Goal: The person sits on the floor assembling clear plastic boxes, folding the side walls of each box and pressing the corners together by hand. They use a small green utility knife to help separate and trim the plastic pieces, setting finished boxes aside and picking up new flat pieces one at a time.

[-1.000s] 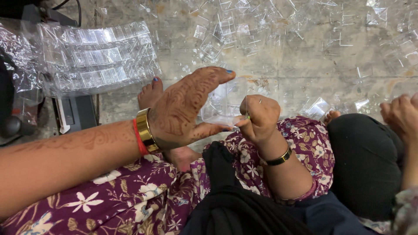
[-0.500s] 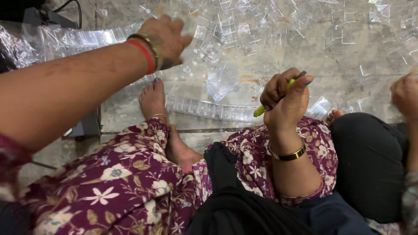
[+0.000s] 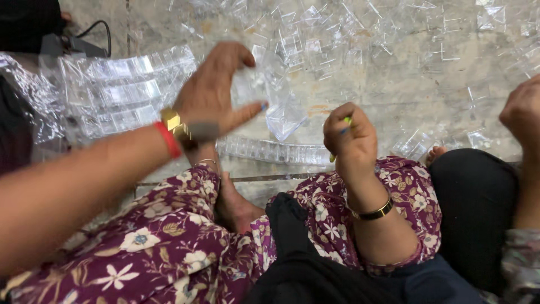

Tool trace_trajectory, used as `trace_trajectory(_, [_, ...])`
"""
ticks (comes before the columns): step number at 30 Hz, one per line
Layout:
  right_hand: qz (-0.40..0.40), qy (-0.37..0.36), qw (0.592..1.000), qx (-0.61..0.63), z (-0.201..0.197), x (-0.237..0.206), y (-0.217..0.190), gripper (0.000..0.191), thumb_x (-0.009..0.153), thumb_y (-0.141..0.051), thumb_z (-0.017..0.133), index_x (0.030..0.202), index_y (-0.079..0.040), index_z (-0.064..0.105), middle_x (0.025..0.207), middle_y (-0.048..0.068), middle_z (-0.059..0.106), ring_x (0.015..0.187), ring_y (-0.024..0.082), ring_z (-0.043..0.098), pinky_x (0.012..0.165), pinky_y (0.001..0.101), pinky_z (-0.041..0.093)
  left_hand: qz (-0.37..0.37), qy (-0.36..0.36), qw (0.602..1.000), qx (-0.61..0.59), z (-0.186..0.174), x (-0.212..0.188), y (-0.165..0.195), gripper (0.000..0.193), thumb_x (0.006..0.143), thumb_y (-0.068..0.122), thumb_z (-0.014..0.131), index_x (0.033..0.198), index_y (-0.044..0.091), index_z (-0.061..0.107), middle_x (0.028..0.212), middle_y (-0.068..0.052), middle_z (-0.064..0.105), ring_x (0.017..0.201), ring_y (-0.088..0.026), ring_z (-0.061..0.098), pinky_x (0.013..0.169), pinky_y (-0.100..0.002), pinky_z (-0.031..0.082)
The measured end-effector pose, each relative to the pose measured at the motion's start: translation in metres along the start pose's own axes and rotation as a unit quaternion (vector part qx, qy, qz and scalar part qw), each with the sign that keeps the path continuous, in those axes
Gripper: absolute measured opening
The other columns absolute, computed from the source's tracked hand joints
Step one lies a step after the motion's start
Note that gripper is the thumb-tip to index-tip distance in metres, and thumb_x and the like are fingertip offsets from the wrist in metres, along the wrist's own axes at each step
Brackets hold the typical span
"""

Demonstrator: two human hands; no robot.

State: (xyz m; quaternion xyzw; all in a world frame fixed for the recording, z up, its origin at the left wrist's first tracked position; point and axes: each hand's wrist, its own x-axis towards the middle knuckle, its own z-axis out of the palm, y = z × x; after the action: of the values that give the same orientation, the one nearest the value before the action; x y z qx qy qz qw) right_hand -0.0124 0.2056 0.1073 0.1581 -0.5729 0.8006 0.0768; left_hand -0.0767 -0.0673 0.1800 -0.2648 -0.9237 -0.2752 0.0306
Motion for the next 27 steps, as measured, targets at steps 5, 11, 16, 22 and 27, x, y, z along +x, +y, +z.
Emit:
trace_trajectory(5, [-0.04,-0.043,0.992,-0.112,0.012,-0.016,-0.021,0.067,0.088,-0.043,0.08,0.129,-0.003,0.043,0.084,-0.002,0.046,0.071,0.009,0.039,0.061,0.0236,0.031,0.008,0.006,0.983,-0.181,-0.002,-0.042,0.067,0.079,0.086,0.035,0.088,0.143,0.007,0.041,0.132,-0.01,0.053,0.125,-0.024,0.059,0.108,-0.039,0.054])
trace_trajectory(11, [-0.082,-0.063,0.991,-0.085,0.016,-0.045,-0.036,0.019,0.109,-0.022,0.07,0.109,-0.005,0.062,0.085,0.004,0.061,0.071,0.013,0.052,0.064,0.0253,0.042,-0.116,-0.092,0.913,-0.381,-0.017,-0.054,0.087,0.091,0.085,0.043,0.08,0.157,0.011,0.034,0.13,-0.009,0.062,0.119,-0.021,0.065,0.112,-0.039,0.053])
trace_trajectory(16, [-0.051,-0.078,0.991,0.097,0.019,-0.054,-0.039,0.018,0.109,-0.02,0.071,0.107,-0.005,0.062,0.085,0.002,0.059,0.073,0.013,0.051,0.067,0.0264,0.043,-0.119,-0.23,0.786,-0.561,-0.013,-0.057,0.086,0.085,0.091,0.044,0.073,0.16,0.011,0.035,0.147,-0.006,0.057,0.133,-0.022,0.06,0.116,-0.042,0.048])
trace_trajectory(22, [-0.013,-0.006,0.998,-0.055,0.026,-0.043,-0.048,0.046,0.098,-0.038,0.074,0.12,-0.003,0.054,0.086,0.0,0.055,0.073,0.006,0.048,0.066,0.0222,0.037,-0.087,-0.145,0.858,-0.485,-0.011,-0.059,0.083,0.09,0.083,0.034,0.086,0.154,0.009,0.036,0.14,-0.007,0.055,0.13,-0.022,0.06,0.115,-0.042,0.05])
trace_trajectory(27, [-0.019,-0.091,0.982,-0.162,0.015,-0.024,-0.05,0.083,0.086,-0.077,0.07,0.126,-0.005,0.055,0.09,-0.001,0.052,0.076,0.006,0.047,0.065,0.0223,0.038,-0.024,-0.108,0.897,-0.428,-0.012,-0.06,0.084,0.092,0.082,0.028,0.09,0.153,0.007,0.037,0.137,-0.006,0.05,0.122,-0.018,0.057,0.114,-0.039,0.048])
